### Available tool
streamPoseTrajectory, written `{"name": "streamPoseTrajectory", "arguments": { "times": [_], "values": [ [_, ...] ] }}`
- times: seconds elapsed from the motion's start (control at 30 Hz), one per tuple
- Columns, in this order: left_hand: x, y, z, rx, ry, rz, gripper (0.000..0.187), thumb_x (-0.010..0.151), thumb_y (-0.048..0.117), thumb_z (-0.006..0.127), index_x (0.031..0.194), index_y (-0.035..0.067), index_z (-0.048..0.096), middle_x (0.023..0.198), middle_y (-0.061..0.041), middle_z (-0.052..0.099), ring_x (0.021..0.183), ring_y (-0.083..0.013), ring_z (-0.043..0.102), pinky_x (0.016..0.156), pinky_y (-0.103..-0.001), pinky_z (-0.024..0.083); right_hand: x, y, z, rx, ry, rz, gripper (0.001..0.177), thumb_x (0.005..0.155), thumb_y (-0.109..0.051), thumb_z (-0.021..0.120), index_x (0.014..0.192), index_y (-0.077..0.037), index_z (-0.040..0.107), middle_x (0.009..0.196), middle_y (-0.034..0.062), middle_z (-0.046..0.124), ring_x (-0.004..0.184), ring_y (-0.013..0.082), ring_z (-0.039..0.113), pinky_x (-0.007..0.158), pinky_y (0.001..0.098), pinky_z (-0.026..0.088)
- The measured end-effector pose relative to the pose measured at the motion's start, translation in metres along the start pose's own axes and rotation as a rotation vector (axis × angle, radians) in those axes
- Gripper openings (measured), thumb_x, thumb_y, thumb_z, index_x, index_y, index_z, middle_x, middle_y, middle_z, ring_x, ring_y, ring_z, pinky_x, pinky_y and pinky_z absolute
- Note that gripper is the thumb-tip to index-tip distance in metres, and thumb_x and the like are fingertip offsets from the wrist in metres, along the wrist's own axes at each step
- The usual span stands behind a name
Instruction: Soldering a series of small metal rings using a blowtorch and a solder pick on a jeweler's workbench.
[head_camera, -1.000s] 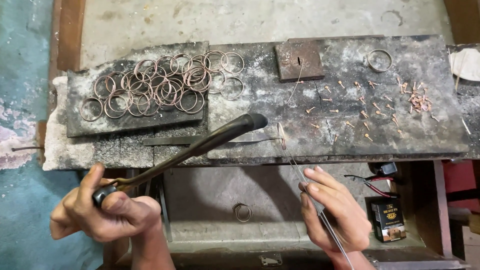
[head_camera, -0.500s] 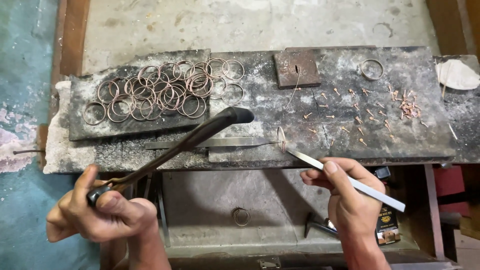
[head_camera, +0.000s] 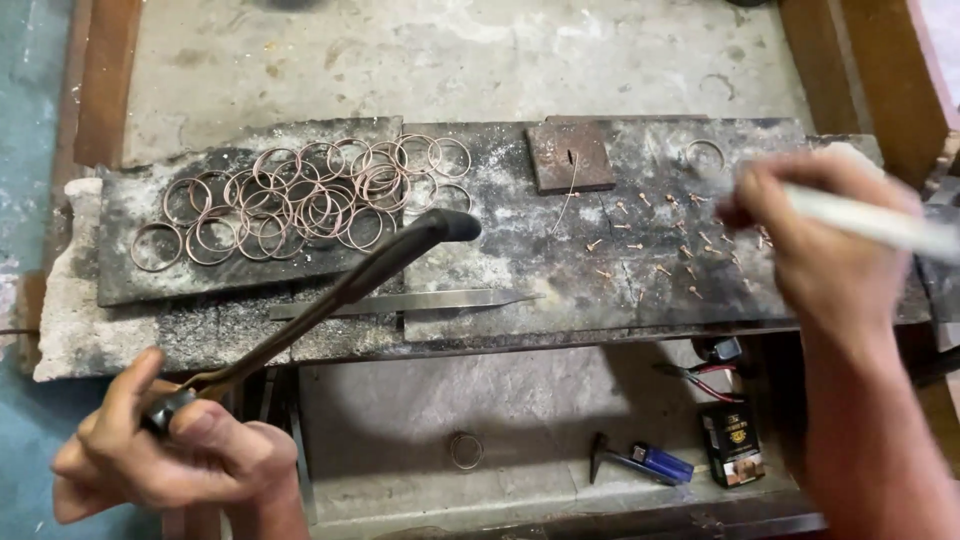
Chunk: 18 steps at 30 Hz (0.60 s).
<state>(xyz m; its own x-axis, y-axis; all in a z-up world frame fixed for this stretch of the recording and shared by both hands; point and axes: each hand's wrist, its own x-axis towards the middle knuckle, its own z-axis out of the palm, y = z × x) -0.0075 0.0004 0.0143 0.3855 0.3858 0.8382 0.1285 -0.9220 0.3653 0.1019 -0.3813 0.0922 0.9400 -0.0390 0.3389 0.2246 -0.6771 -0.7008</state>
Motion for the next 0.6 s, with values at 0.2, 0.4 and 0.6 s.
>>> {"name": "streamPoseTrajectory", "arguments": {
  "times": [0.2, 0.4, 0.6],
  "values": [
    [0.014, 0.021, -0.009, -0.126, -0.042, -0.063, 0.046, 0.109, 0.026, 0.037, 0.117, -0.018, 0.049, 0.110, -0.031, 0.046, 0.115, -0.0433, 0.038, 0.103, -0.054, 0.035, 0.129, 0.060, 0.060, -0.008, -0.088, 0.007, 0.005, 0.102, -0.008, 0.073, 0.099, -0.004, 0.076, 0.079, 0.0075, 0.075, 0.068, 0.0080, 0.074, 0.053, 0.0194, 0.055],
    [0.011, 0.001, 0.003, -0.024, 0.024, -0.070, 0.048, 0.116, 0.031, 0.042, 0.109, -0.011, 0.065, 0.106, -0.024, 0.061, 0.105, -0.0437, 0.051, 0.100, -0.052, 0.030, 0.163, 0.055, 0.092, -0.011, -0.107, 0.094, 0.016, 0.107, -0.023, 0.078, 0.097, -0.010, 0.077, 0.075, 0.0021, 0.074, 0.060, 0.0021, 0.068, 0.053, 0.0159, 0.055],
    [0.011, -0.009, 0.004, 0.004, 0.038, -0.055, 0.053, 0.117, 0.037, 0.043, 0.112, -0.010, 0.067, 0.106, -0.022, 0.065, 0.103, -0.0433, 0.056, 0.101, -0.050, 0.029, 0.110, -0.015, 0.076, 0.124, -0.331, -0.151, 0.010, 0.106, 0.007, 0.074, 0.115, 0.007, 0.071, 0.101, 0.0189, 0.073, 0.079, 0.0204, 0.070, 0.071, 0.0226, 0.060]
  ]
}}
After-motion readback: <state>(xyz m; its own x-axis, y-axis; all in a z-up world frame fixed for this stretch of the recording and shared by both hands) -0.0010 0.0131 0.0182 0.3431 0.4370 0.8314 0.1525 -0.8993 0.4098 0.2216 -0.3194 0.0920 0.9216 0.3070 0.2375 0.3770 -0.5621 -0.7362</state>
